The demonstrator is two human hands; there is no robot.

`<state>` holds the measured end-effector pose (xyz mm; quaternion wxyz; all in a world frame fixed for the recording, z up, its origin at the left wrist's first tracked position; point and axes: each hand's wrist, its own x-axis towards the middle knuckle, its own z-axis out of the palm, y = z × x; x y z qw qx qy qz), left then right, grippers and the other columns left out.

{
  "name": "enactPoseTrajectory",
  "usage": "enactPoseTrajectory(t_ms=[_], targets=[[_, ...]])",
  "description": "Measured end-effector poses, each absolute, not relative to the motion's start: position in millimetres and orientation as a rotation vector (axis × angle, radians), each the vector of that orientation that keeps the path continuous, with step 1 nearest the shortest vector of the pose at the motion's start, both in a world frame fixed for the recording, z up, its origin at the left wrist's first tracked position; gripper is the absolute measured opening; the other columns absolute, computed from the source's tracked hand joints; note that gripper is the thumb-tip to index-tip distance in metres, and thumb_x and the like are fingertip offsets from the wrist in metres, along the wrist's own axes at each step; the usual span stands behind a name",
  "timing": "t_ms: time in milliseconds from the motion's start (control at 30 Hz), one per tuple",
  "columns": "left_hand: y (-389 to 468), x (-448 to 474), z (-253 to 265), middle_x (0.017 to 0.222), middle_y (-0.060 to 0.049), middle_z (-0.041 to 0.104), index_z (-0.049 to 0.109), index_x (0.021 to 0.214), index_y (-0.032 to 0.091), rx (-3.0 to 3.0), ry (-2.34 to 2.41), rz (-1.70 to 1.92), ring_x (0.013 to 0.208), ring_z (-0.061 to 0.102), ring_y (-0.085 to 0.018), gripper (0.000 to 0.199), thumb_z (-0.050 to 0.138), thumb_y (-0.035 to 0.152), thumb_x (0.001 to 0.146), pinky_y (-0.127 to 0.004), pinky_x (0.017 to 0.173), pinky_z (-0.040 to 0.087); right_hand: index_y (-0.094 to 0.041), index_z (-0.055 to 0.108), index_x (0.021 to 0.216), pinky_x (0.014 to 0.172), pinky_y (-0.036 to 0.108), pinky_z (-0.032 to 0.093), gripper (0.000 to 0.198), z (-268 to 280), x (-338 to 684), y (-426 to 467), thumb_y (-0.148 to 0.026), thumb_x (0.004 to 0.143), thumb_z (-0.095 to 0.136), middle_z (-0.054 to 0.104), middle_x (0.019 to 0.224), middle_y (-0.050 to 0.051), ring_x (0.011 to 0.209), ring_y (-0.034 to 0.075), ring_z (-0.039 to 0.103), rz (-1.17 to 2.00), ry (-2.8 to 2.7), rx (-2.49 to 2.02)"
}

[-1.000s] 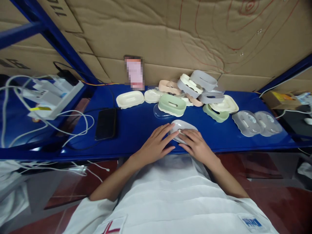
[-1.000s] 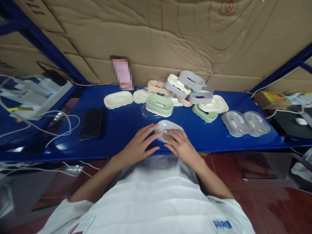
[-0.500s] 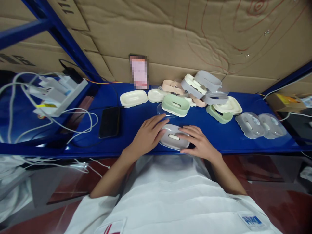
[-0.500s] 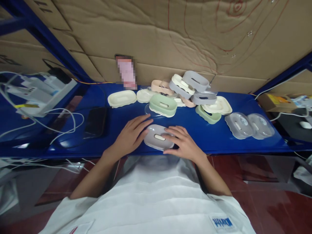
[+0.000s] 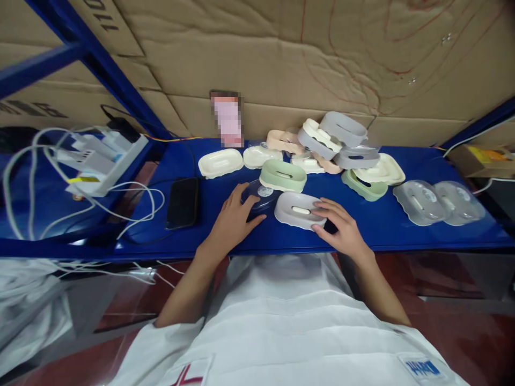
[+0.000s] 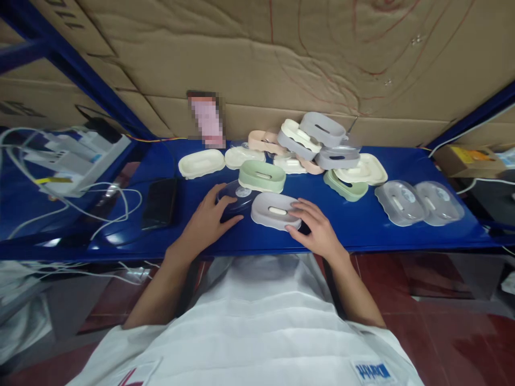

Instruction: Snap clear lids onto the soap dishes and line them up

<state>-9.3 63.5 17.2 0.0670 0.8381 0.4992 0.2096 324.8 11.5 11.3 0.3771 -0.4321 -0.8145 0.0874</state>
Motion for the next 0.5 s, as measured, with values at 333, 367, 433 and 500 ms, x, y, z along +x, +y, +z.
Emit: enactPoseTrajectory(t_ms=[333,367,433,500], targets=[[53.1,-29.5,45.3,0.140,-0.009,0.071,0.063,0.131,0.024,2.298,1.241,0.906,0.133,0.068,-0.026,0.028,0.059,0.041,0.110,-0.046,0.118,0.054,-0.034,0.041,0.166,0.127,0.055,0.047,0.076,18.2,314.4,3.7,-0.038,0.099,0.076,0.039,0.175,0.010,0.159,0.034,0.044,0.419,-2.219,-1.152],[50.7,-25.5,46.0,0.140,-0.009,0.070,0.063,0.131,0.024,2.308,1.165,0.909,0.134,0.068,-0.025,0.026,0.059,0.039,0.110,-0.045,0.119,0.053,-0.036,0.030,0.171,0.128,0.055,0.047,0.087,18.9,313.4,3.2,-0.040,0.098,0.077,0.029,0.180,0.009,0.161,0.034,0.040,0.438,-2.222,-1.162],[46.8,-14.5,44.6,0.144,-0.010,0.067,0.062,0.130,0.024,2.356,1.008,0.892,0.138,0.065,-0.024,0.024,0.061,0.035,0.109,-0.044,0.121,0.052,-0.038,0.018,0.175,0.129,0.055,0.044,0.095,19.9,312.2,3.3,-0.040,0.099,0.076,0.014,0.184,0.007,0.165,0.035,0.032,0.443,-2.252,-1.146],[44.5,-3.4,40.7,0.148,-0.012,0.063,0.060,0.132,0.024,2.412,0.901,0.871,0.143,0.061,-0.024,0.023,0.060,0.032,0.110,-0.044,0.123,0.051,-0.041,0.021,0.175,0.131,0.055,0.042,0.089,20.4,312.1,4.1,-0.037,0.102,0.072,0.015,0.184,0.003,0.165,0.033,0.031,0.413,-2.304,-1.117]])
